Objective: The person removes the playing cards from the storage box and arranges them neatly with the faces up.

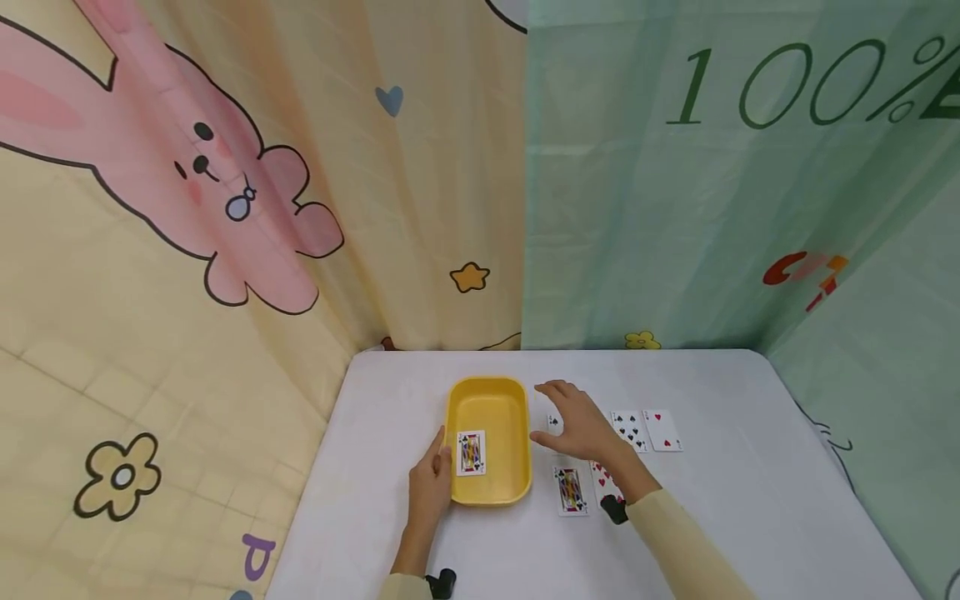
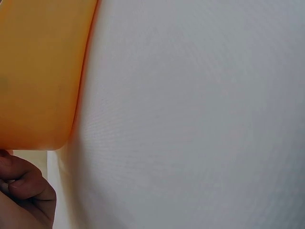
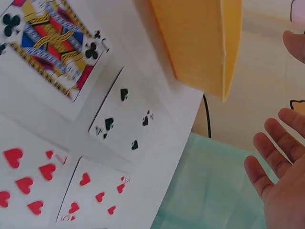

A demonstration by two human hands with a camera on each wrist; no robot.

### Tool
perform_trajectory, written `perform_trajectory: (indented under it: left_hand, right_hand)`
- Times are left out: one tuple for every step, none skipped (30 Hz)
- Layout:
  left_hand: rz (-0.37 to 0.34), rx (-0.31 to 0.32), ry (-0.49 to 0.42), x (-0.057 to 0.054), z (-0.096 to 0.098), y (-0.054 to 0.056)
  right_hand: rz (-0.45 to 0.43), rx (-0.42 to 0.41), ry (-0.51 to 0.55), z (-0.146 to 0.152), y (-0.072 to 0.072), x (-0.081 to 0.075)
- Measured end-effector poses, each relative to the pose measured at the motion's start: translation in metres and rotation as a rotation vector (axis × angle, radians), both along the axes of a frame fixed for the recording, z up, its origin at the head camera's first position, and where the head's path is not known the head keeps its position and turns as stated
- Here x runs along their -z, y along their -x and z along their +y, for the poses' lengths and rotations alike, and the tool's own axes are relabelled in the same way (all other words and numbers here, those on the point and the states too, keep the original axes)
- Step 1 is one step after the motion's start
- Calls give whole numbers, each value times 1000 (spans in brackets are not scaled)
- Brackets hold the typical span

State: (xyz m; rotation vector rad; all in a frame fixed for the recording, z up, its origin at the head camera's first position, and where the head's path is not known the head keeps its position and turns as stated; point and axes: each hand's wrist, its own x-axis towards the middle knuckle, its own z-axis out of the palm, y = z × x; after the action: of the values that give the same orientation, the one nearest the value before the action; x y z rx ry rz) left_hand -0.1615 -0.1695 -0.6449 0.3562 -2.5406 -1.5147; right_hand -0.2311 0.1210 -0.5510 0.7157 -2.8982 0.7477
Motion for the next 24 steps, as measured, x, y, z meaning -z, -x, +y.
perform_trajectory:
  left_hand:
    - [2, 0, -3, 0, 0, 0]
    - [6, 0, -5, 0, 0, -1]
    - [7, 1, -3, 0, 0, -1]
    - [9, -1, -2, 0, 0, -1]
    - [8, -2, -1, 0, 0, -1]
    - [6, -2, -1, -1, 0, -1]
    - [4, -1, -1, -1, 0, -1]
    - [0, -1, -4, 0, 1, -1]
    - [-2, 0, -6, 0, 1, -2]
    - [-3, -1, -7, 0, 1, -2]
    - [-6, -1, -9, 0, 1, -3]
    - [-4, 0, -8, 1, 0, -3]
    - [-3, 2, -8, 1, 0, -3]
    - [-2, 3, -7, 1, 0, -4]
    - [0, 3, -3, 1, 0, -4]
    - [1, 4, -3, 1, 0, -4]
    - [2, 5, -4, 1, -1, -4]
    - [4, 7, -4, 1, -1, -4]
    - [4, 9, -6, 0, -1, -3]
    - [5, 11, -7, 0, -1, -3]
    - [5, 13, -6, 1, -1, -2]
    - [6, 15, -8, 1, -1, -2]
    - [3, 16, -8, 2, -1, -1]
    - [1, 18, -9, 2, -1, -1]
  right_hand:
    - [-3, -11, -2, -6, 3, 0]
    - [-9, -22, -6, -13, 6, 1]
    - [-16, -33, -12, -19, 9, 1]
    - [-20, -44, -17, -26, 12, 2]
    - [-22, -57, -27, -33, 15, 3]
    - [-27, -71, -40, -40, 17, 5]
    - [-34, -83, -52, -47, 19, 7]
    - [-42, -96, -65, -53, 21, 9]
    - [-44, -112, -73, -59, 22, 12]
    - [-47, -126, -86, -66, 23, 15]
    - [-56, -138, -102, -72, 24, 18]
    - [-69, -146, -110, -77, 25, 21]
    - [-86, -153, -112, -83, 25, 24]
    - [-103, -159, -113, -88, 25, 26]
    - [-117, -163, -120, -93, 25, 28]
    - [-134, -164, -129, -97, 25, 30]
    - [-150, -166, -135, -101, 24, 32]
    - [-158, -168, -144, -105, 24, 34]
    - [-164, -169, -153, -108, 24, 36]
    - [-163, -171, -176, -111, 25, 38]
    - [-157, -172, -199, -114, 26, 42]
    - [-153, -174, -218, -116, 26, 44]
    - [-148, -175, -242, -117, 27, 47]
    - [-146, -172, -263, -118, 27, 49]
